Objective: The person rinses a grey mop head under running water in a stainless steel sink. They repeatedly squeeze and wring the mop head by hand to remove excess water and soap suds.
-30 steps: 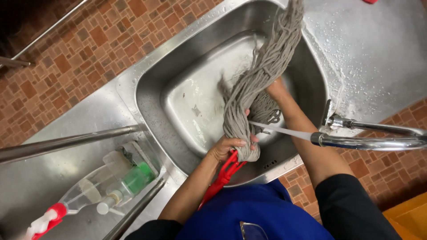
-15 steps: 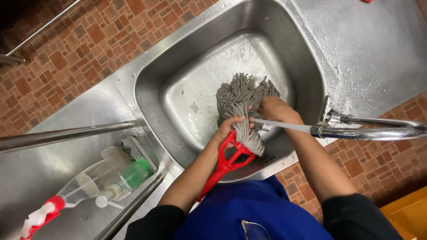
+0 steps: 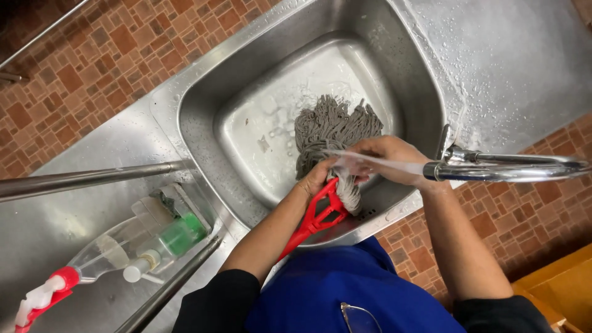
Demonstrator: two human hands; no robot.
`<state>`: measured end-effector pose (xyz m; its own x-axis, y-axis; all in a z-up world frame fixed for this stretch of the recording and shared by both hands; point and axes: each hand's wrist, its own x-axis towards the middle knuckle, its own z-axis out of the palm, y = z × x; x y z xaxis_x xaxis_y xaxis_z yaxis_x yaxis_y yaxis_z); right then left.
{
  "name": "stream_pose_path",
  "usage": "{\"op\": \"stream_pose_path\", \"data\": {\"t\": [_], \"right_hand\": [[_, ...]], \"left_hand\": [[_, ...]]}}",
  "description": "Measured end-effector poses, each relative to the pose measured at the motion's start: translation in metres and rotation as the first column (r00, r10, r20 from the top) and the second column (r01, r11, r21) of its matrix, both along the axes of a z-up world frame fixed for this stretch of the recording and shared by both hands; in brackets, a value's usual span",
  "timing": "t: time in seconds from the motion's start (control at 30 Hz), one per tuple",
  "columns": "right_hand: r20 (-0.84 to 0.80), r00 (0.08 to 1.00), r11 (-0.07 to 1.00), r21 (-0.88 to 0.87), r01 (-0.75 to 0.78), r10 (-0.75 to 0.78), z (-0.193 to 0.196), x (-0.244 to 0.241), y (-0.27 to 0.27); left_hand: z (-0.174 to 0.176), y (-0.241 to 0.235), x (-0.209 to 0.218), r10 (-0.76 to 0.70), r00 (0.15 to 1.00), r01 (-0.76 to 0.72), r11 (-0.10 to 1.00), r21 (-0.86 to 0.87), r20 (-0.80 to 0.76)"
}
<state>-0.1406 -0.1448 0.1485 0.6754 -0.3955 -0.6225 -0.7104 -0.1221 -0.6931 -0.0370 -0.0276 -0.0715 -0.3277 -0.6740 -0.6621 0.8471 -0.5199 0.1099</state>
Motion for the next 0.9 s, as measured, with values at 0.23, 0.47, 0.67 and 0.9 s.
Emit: {"op": "stream_pose_path", "data": {"t": [0.23,0.47,0.67,0.9], "right_hand": [[0.180,0.822,0.757,0.531,0.381,-0.541,-0.151,-0.046,-0.025],[-0.203,0.678,0.528,0.486,0.696,-0.707,-0.410,-0.094,0.022],[-0.128,0.641,0.347,0.752,0.560,-0.757,-0.420,-0.085,0.022],[0.085,0.637,0.104,0.995,-0.008,-0.766,-0.569,-0.110,0.036]], "left_hand": [[-0.015,0.008,0.012,-0.085,0.990,0.075,0.993,-0.090,-0.111],[-0.082,-0.009,-0.008,-0.082,0.993,0.084,0.996,0.020,-0.091],[-0.042,-0.010,-0.022,-0.110,0.981,0.124,0.989,0.082,-0.162],[-0.038,0.001,-0.003,-0.042,0.989,0.046,0.999,0.028,-0.142]]}}
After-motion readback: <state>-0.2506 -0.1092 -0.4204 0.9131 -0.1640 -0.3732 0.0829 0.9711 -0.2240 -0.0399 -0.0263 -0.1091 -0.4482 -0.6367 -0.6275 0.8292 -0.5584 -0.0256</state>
